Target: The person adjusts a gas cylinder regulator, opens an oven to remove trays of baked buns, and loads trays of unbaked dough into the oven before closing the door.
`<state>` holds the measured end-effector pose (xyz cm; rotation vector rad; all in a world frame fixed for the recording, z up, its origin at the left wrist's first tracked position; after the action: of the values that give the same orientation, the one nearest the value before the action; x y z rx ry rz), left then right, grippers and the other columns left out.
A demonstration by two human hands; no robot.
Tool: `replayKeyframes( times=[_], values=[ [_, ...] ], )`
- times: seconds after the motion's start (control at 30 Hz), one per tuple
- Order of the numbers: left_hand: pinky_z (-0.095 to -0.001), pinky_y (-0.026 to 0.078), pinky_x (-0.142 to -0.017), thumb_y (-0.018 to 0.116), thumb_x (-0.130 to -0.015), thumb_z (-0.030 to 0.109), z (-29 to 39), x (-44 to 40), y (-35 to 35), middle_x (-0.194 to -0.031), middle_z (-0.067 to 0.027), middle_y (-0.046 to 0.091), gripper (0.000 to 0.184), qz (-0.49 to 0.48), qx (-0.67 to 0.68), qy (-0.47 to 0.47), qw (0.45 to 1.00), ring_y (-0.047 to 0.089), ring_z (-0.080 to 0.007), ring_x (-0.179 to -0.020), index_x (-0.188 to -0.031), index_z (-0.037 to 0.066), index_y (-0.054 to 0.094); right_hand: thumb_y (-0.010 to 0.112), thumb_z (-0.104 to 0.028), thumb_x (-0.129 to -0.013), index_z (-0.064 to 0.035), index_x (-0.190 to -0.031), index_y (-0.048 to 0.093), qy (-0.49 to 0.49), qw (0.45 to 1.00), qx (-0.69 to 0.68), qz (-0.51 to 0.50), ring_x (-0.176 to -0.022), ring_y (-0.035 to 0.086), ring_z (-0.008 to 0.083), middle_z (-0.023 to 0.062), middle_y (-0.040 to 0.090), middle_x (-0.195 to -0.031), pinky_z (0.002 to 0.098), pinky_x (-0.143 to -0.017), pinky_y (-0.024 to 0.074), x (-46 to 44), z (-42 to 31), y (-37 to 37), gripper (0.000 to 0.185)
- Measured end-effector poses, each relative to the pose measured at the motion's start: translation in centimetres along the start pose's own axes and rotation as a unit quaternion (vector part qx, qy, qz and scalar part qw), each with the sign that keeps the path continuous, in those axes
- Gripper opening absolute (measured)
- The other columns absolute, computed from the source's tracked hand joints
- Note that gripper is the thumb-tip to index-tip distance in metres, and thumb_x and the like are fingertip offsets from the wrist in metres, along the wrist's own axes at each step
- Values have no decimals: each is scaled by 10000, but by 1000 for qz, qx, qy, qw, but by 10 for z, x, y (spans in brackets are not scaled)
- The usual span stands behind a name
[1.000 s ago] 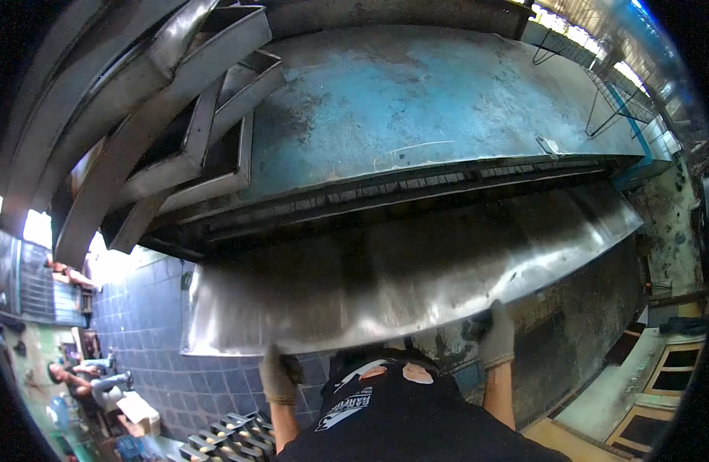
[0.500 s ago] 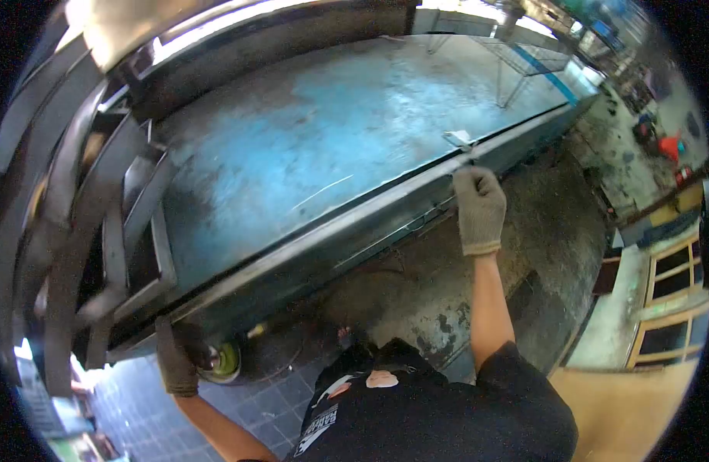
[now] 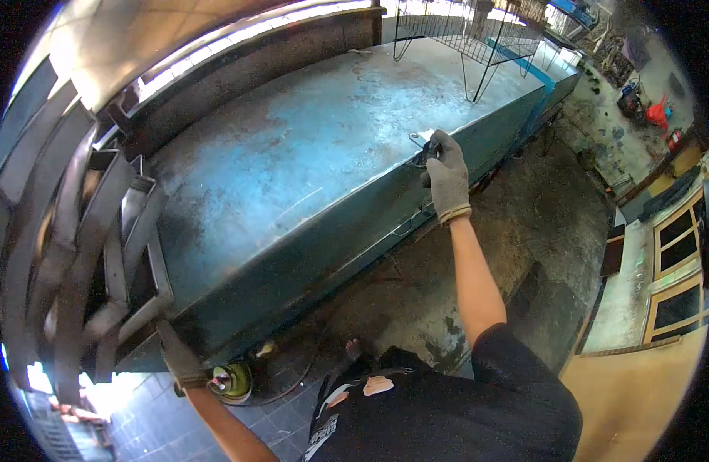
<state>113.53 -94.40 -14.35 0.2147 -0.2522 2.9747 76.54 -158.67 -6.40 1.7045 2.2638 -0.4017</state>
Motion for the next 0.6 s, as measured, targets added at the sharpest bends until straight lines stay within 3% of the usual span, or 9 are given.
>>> replayKeyframes(
  times=[0.1,0.13,0.2,0.23,0.27,0.37,0.47,0.53,0.6],
  values=[
    [-445,637,-865,544,-1209,721,-13,0,-11,-1135,-148,878,807,92,5,109,990,809,-294,-970,-1394,-20,803,634,-32,-1089,-28,-1702,589,58,974,-198,-96,-1037,755,172,118,708,-1508,338,-826,662,6,-3,-18,615],
    [-466,626,-953,549,-1226,643,-3,10,-10,-1210,-160,877,737,65,-174,216,959,813,-325,-1052,-1438,-22,785,634,-32,-1089,-28,-1702,589,62,972,-202,-104,-1037,755,172,118,708,-1508,338,-826,662,15,-1,-24,615],
    [-506,597,-1111,568,-1236,441,19,50,10,-1368,-192,854,561,-10,-219,135,966,803,-396,-1229,-1536,-1,740,642,-49,-1094,-15,-1743,551,63,982,-177,-30,-1235,750,229,153,701,-1580,385,-945,666,33,16,-38,656],
    [-525,579,-1182,582,-1229,316,31,86,29,-1451,-213,834,484,-49,-75,-45,995,789,-435,-1325,-1590,21,712,656,-60,-1102,-17,-1736,553,65,984,-166,-12,-1254,737,235,138,714,-1553,413,-989,658,46,35,-46,644],
    [-527,578,-1204,592,-1190,216,19,89,29,-1516,-217,800,469,-100,-330,136,929,767,-457,-1368,-1611,39,696,670,-71,-1109,-19,-1729,554,70,985,-157,-4,-1273,725,242,123,727,-1525,441,-1034,650,63,57,-54,633],
    [-511,556,-1270,618,-1090,9,-48,156,42,-1662,-192,716,543,-217,-549,216,778,693,-448,-1489,-1626,75,678,680,-176,-1174,24,-1784,491,339,934,-114,8,-1552,636,355,186,605,-1757,435,-1301,508,146,129,-64,669],
    [-433,643,-1087,625,-1201,233,-143,231,35,-1400,-184,820,399,-284,-465,168,822,793,-333,-1247,-1555,83,735,653,-252,-1179,8,-1768,522,470,878,9,-87,-1553,639,365,187,617,-1753,447,-1294,508,248,245,-95,657],
    [-404,659,-1014,702,-1173,339,-199,289,8,-1257,-128,823,439,-184,-135,-345,911,798,-282,-1162,-1514,63,723,636,-302,-1182,-2,-1757,542,535,813,142,-179,-1554,640,371,188,625,-1750,454,-1290,508,328,301,-133,655],
    [-420,663,-964,722,-1158,385,-244,342,-38,-1200,-102,810,472,-128,-82,-400,904,796,-267,-1101,-1491,51,722,618,-353,-1186,-12,-1746,562,554,722,278,-307,-1555,642,378,189,632,-1747,462,-1285,508,400,323,-164,658]
  ],
)
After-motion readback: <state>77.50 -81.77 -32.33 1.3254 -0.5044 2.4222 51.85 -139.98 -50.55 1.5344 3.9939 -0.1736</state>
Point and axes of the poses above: each hand's wrist, its own x-axis away from the middle knuckle, its own y-axis out of the palm, z = x × y, the point moved 6 cm from there along -x, towards the middle knuckle
